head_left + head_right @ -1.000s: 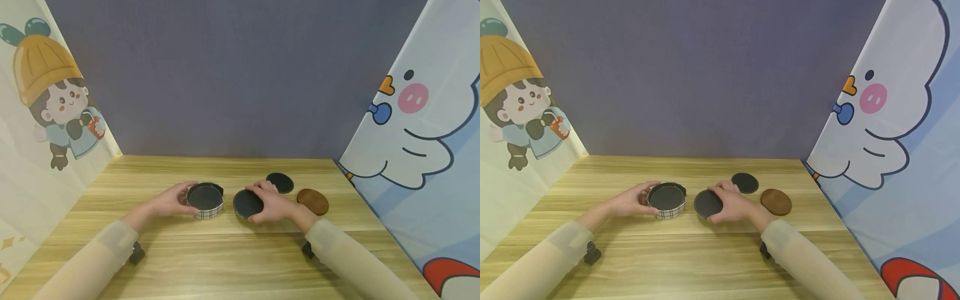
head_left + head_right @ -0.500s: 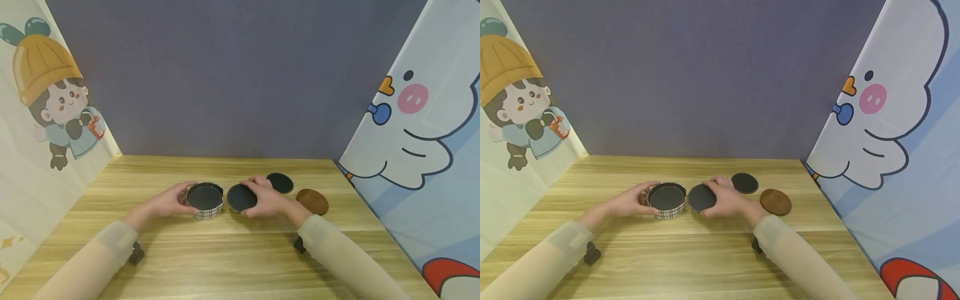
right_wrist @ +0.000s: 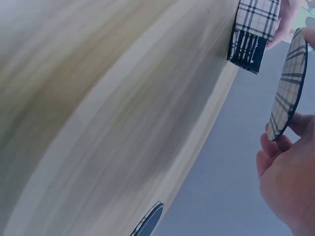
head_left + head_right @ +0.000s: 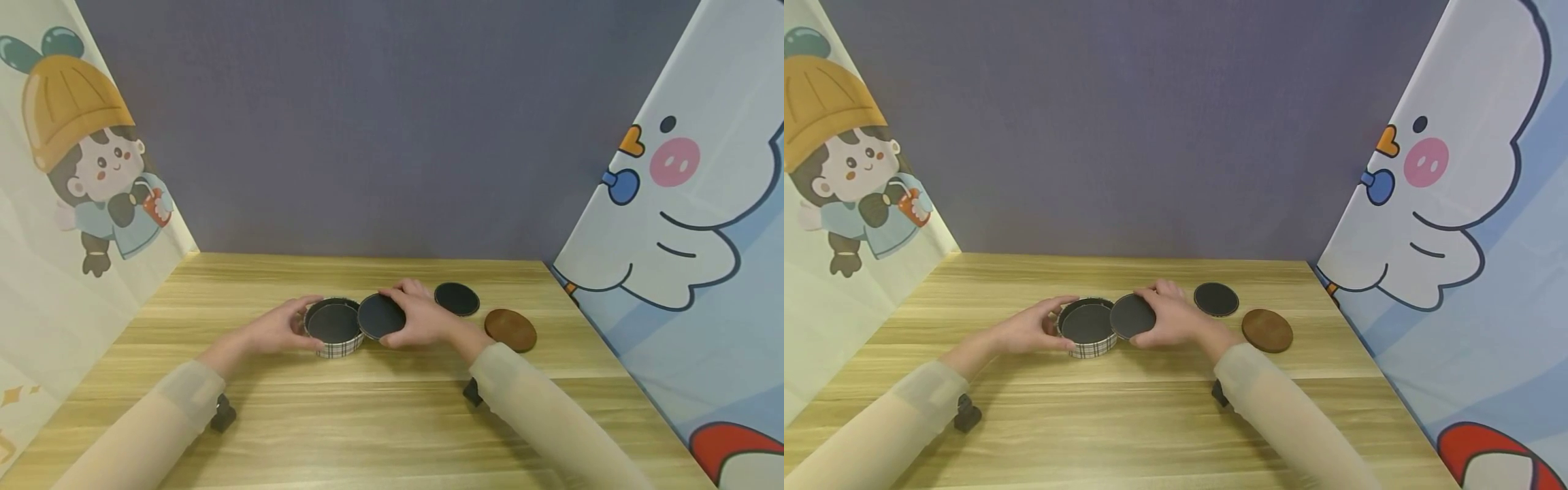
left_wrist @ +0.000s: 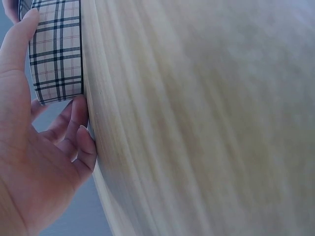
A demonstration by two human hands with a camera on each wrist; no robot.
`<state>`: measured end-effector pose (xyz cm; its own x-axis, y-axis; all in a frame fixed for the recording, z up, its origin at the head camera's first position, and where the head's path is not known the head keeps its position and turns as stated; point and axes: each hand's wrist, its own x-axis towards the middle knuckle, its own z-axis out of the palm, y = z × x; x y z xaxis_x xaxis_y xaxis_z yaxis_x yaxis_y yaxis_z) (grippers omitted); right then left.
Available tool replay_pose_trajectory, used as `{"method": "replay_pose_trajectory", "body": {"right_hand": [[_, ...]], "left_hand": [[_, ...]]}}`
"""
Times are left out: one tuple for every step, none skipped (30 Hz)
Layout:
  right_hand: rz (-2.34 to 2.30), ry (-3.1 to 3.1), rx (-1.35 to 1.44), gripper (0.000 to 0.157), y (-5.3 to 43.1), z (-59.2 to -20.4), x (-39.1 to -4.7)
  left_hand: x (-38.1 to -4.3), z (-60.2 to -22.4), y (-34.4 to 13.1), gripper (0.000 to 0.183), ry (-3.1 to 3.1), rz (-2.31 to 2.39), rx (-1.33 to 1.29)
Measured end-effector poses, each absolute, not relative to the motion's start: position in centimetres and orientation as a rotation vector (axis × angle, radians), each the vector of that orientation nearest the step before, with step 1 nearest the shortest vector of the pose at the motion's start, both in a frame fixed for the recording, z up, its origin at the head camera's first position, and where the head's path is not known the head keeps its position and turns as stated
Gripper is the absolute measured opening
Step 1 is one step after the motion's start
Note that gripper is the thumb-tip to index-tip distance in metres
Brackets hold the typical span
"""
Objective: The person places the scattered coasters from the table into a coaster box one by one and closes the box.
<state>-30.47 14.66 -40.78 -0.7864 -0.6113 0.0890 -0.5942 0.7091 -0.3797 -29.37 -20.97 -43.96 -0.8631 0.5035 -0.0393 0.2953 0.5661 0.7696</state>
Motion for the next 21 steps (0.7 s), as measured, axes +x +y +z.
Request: {"method": "replay_pose_trajectory", "body": {"right_hand": [[-0.606,2.866,-1.010,0.105,14.5,-40.7,-30.5],[-0.601,2.869,-1.013,0.105,14.2,-40.7,-30.6],[-0.597,2.870,-1.015,0.105,14.0,-40.7,-30.7],[-0.596,2.869,-1.017,0.106,13.8,-40.7,-30.8],[-0.594,2.869,-1.021,0.106,13.6,-40.7,-30.9],[-0.600,2.865,-1.023,0.106,13.4,-40.7,-31.0],[-0.606,2.859,-1.026,0.106,13.2,-40.7,-31.0],[-0.609,2.854,-1.029,0.106,13.0,-40.7,-31.1],[-0.614,2.849,-1.031,0.106,12.8,-40.7,-31.2],[-0.617,2.843,-1.033,0.106,12.5,-40.6,-31.2],[-0.614,2.842,-1.036,0.106,12.3,-40.6,-31.3],[-0.614,2.839,-1.037,0.107,12.1,-40.6,-31.3],[-0.609,2.838,-1.038,0.107,11.9,-40.6,-31.4],[-0.606,2.836,-1.039,0.107,11.6,-40.6,-31.5],[-0.604,2.834,-1.042,0.107,11.4,-40.6,-31.5],[-0.599,2.833,-1.041,0.107,11.2,-40.6,-31.6],[-0.596,2.831,-1.043,0.106,11.0,-40.6,-31.7],[-0.593,2.826,-1.045,0.107,10.8,-40.6,-31.7],[-0.589,2.822,-1.047,0.107,10.6,-40.6,-31.8],[-0.590,2.816,-1.050,0.107,10.5,-40.6,-31.8],[-0.588,2.811,-1.053,0.107,10.3,-40.6,-31.9]], "left_hand": [[-29.4,-44.0,-20.9,0.113,2.548,1.180,0.663],[-29.4,-43.9,-20.9,0.113,2.546,1.184,0.667],[-29.4,-43.9,-20.9,0.112,2.544,1.186,0.667],[-29.4,-44.0,-20.9,0.112,2.542,1.188,0.667],[-29.4,-44.0,-20.9,0.112,2.541,1.188,0.669],[-29.4,-44.0,-20.9,0.112,2.540,1.188,0.672],[-29.4,-44.0,-21.0,0.112,2.538,1.190,0.667],[-29.4,-44.0,-21.0,0.112,2.535,1.191,0.667],[-29.4,-44.0,-21.0,0.112,2.533,1.192,0.664],[-29.4,-44.0,-21.0,0.112,2.532,1.193,0.664],[-29.4,-44.0,-21.0,0.111,2.531,1.194,0.664],[-29.4,-43.9,-21.0,0.111,2.526,1.199,0.665],[-29.4,-44.0,-21.0,0.110,2.520,1.204,0.665],[-29.4,-44.0,-21.0,0.110,2.520,1.205,0.664],[-29.4,-44.0,-21.0,0.110,2.519,1.206,0.666],[-29.5,-44.0,-21.0,0.109,2.519,1.204,0.669],[-29.5,-44.0,-21.0,0.109,2.518,1.204,0.673],[-29.5,-44.0,-21.0,0.109,2.518,1.204,0.677],[-29.5,-44.1,-21.1,0.109,2.520,1.203,0.681],[-29.6,-44.1,-21.1,0.109,2.519,1.204,0.684],[-29.6,-44.2,-21.1,0.109,2.515,1.208,0.688]]}}
